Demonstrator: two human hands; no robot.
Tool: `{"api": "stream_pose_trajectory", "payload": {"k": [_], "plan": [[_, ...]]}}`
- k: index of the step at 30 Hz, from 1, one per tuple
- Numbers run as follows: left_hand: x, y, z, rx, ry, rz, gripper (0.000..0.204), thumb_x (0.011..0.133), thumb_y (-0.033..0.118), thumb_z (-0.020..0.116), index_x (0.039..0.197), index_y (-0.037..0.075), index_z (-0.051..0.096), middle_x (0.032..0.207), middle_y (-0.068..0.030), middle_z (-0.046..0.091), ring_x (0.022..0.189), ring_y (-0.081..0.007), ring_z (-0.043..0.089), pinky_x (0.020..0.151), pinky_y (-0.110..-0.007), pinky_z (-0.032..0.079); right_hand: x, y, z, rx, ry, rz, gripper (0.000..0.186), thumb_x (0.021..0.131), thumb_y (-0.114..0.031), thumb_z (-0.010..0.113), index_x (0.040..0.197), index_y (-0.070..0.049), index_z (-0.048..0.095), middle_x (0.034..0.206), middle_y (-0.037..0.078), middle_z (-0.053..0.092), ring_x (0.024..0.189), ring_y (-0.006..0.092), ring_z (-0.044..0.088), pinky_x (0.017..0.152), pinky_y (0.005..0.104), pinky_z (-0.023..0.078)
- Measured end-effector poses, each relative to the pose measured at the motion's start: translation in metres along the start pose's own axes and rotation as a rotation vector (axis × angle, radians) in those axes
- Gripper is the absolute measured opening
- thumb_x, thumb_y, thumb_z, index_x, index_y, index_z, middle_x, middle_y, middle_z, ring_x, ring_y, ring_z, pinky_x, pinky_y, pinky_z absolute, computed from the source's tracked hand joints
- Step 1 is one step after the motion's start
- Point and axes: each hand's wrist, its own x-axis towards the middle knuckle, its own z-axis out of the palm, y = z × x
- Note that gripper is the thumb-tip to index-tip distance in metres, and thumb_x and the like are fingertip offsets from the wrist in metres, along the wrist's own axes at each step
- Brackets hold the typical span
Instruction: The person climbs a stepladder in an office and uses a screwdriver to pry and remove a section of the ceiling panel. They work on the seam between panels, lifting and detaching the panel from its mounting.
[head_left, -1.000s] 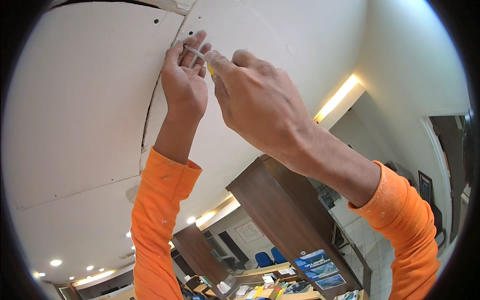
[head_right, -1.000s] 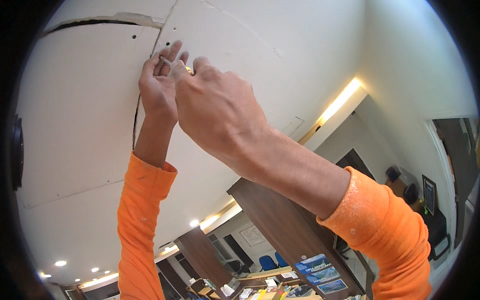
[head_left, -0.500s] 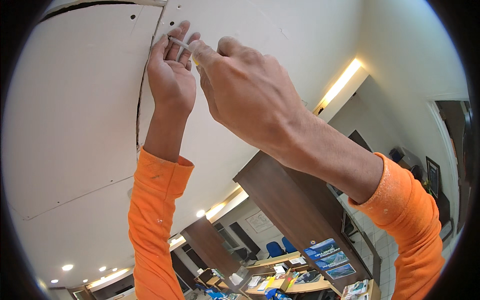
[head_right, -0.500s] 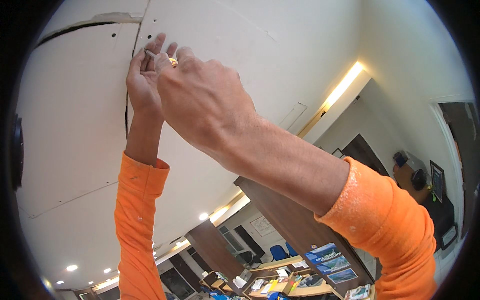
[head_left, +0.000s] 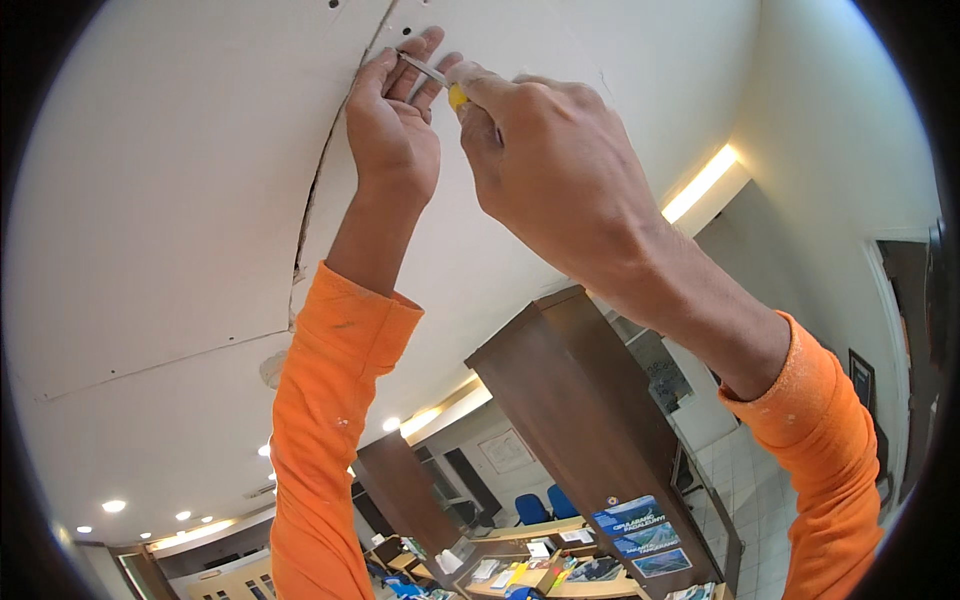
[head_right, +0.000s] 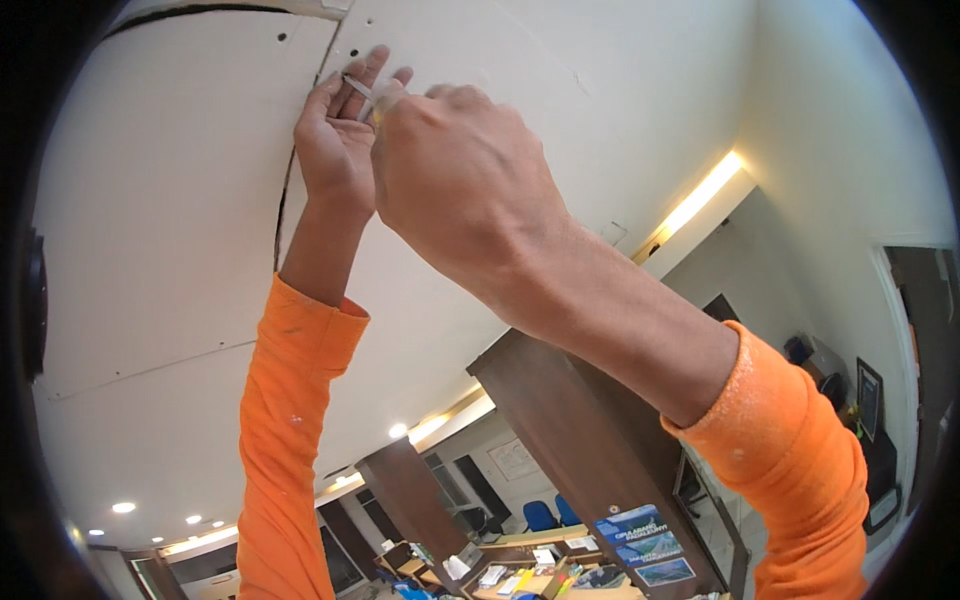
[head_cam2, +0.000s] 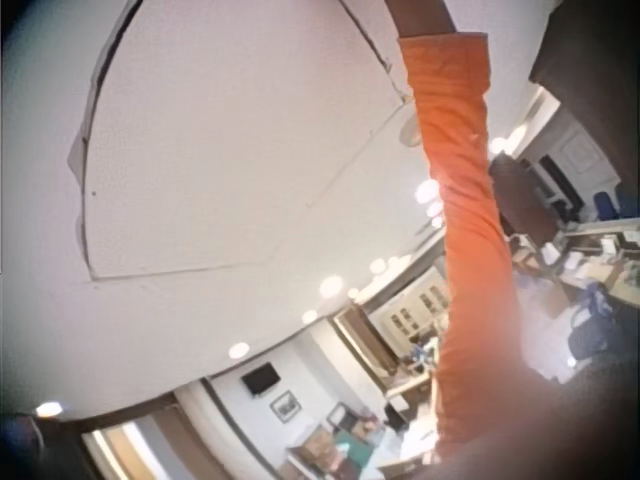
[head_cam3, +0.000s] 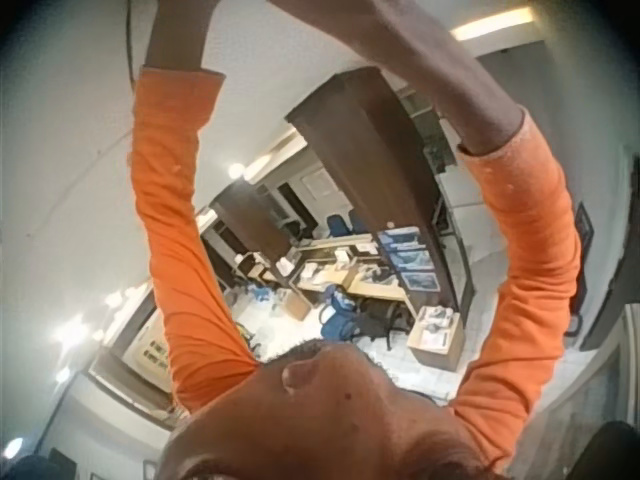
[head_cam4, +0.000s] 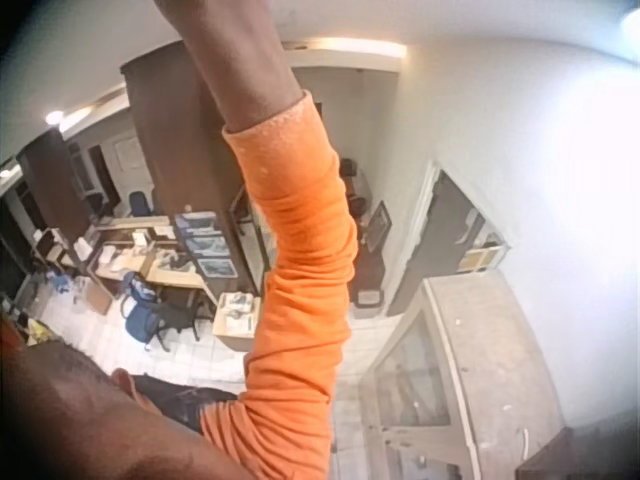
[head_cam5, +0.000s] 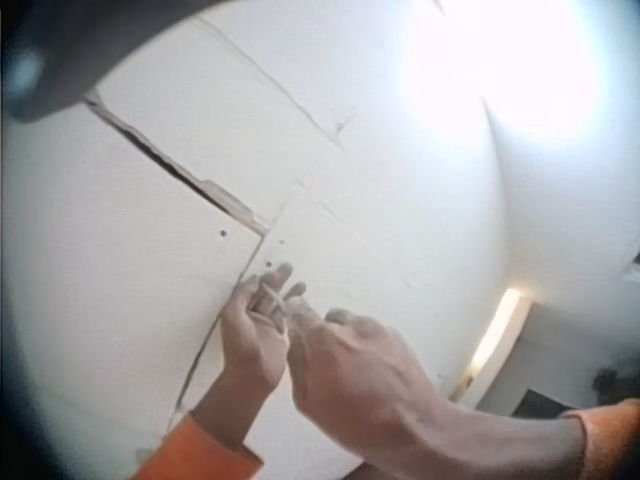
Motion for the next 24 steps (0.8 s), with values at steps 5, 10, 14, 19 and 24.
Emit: {"api": "stream_pose_trajectory", "payload": {"k": [5, 10, 14, 19, 24], "plan": [[-0.004, -0.003, 0.004, -0.022, -0.011, 0.015, 0.037, 0.110, 0.024, 0.041, 0.132, -0.002, 0.054, 0.145, -0.0230, 0.058, 0.136, -0.0409, 0.055, 0.117, -0.053, 0.042, 0.007, -0.003, -0.013, 0.643, -0.167, 0.394, 0.033, 0.103, -0.018, 0.057, 0.127, 0.002, 0.068, 0.087, 0.010, 0.065, 0.050, 0.0153, 0.050, 0.045, 0.0328, 0.041], [-0.006, -0.002, 0.005, -0.066, 0.009, 0.002, 0.032, 0.110, 0.028, 0.046, 0.118, 0.000, 0.059, 0.137, -0.0223, 0.062, 0.135, -0.0389, 0.057, 0.117, -0.050, 0.040, 0.010, -0.014, -0.027, 1.441, -0.254, 0.947, 0.025, 0.104, -0.023, 0.058, 0.114, 0.000, 0.061, 0.089, 0.004, 0.058, 0.048, 0.0033, 0.035, 0.038, 0.0189, 0.023], [0.000, -0.005, -0.001, -0.151, 0.072, 0.011, 0.026, 0.111, 0.025, 0.051, 0.094, 0.007, 0.056, 0.111, -0.0171, 0.068, 0.130, -0.0390, 0.060, 0.115, -0.049, 0.042, 0.013, -0.019, -0.031, 1.405, -0.299, 1.070, 0.024, 0.100, -0.023, 0.063, 0.108, -0.002, 0.056, 0.084, 0.004, 0.056, 0.048, 0.0037, 0.036, 0.039, 0.0182, 0.025], [0.003, -0.012, -0.003, -0.182, 0.028, 0.020, 0.029, 0.113, 0.026, 0.050, 0.092, 0.006, 0.057, 0.106, -0.0167, 0.069, 0.130, -0.0378, 0.061, 0.115, -0.048, 0.042, 0.003, -0.020, -0.016, 0.900, -0.227, 0.745, 0.030, 0.095, -0.021, 0.067, 0.110, 0.004, 0.059, 0.083, 0.009, 0.063, 0.056, 0.0116, 0.051, 0.048, 0.0280, 0.041], [0.001, -0.010, -0.009, -0.132, 0.021, 0.027, 0.030, 0.113, 0.026, 0.049, 0.094, 0.005, 0.059, 0.104, -0.0162, 0.070, 0.130, -0.0360, 0.060, 0.118, -0.047, 0.040, -0.005, -0.025, -0.011, 0.255, -0.045, 0.280, 0.034, 0.100, -0.021, 0.063, 0.110, 0.011, 0.062, 0.088, 0.024, 0.070, 0.065, 0.0289, 0.068, 0.065, 0.0473, 0.053]]}}
